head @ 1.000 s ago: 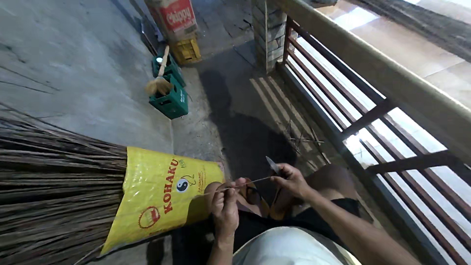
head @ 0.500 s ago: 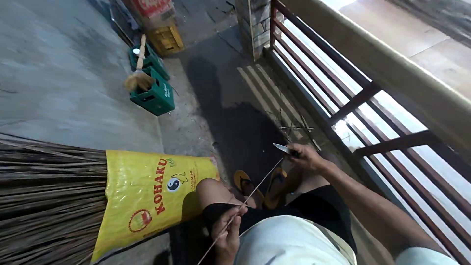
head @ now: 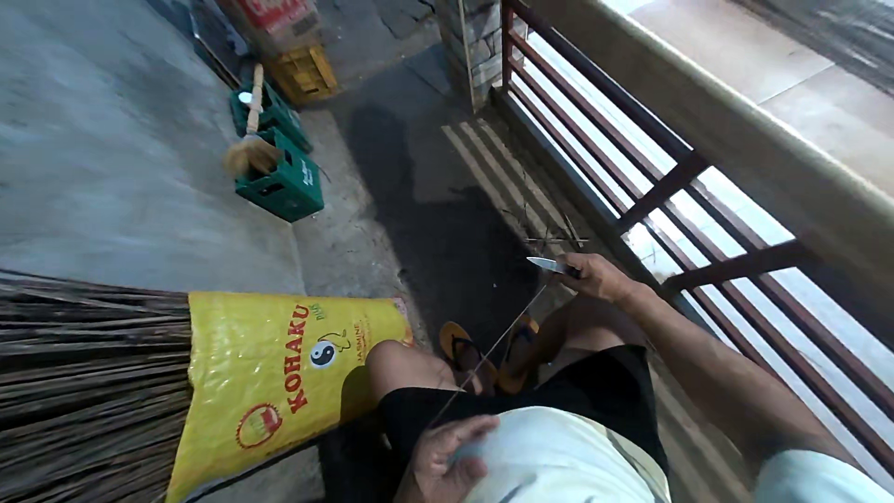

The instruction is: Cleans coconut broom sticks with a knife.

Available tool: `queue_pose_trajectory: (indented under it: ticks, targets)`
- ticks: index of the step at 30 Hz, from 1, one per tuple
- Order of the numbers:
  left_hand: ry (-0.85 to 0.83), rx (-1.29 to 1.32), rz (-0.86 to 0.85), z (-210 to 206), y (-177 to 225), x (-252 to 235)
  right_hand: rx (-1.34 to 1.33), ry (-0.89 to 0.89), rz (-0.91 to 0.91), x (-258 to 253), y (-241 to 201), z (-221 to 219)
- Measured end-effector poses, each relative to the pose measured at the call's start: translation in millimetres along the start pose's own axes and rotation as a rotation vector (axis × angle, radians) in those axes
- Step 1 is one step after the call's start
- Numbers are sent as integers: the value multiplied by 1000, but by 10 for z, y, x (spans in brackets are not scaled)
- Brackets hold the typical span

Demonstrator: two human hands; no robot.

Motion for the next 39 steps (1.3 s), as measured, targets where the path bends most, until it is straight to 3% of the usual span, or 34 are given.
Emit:
queue_pose_trajectory:
  ticks: [2, 5, 7, 10, 14, 17, 19, 21, 23, 28, 34, 39]
  targets:
    - [179, -217, -18, 43, -26, -140, 4, -3, 19, -9, -81, 6]
    - [228, -515, 257, 103, -254, -309, 2, -57, 26, -43, -294, 2]
    - [162, -478, 421, 90, -410, -351, 2, -54, 51, -79, -368, -11]
    - [132, -396, 490, 20, -552, -312, 15, 6, 117, -149, -378, -45]
    - [262, -157, 554, 0, -652, -287, 49, 170, 172, -203, -398, -121]
    - [351, 2, 606, 33, -704, -310, -75, 306, 25, -158, -564, -245]
    - [380, 75, 625, 45, -706, -326, -247, 185, -195, -69, -758, -435]
    - [398, 137, 644, 45, -710, -347, -405, -54, -316, 51, -991, -703]
    - [414, 188, 659, 39, -718, -371, -515, -219, -324, 206, -1243, -975]
    - [461, 198, 646, 39, -738, -385, -764, -426, -271, 450, -1610, -1418]
    - [457, 249, 581, 56, -668, -322, -1119, -474, -366, 436, -1663, -1487]
    - [401, 253, 558, 101, -640, -240, -1163, -442, -370, 310, -1591, -1340]
Point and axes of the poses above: each hand's wrist, its own x-axis away from the middle knuckle, its own z-axis out of the back of the hand, y = z × x, the point moved 2 cm from there along -x, towards the middle knuckle, and after that the axes turned 6 degrees about y, right-handed, at the moved point
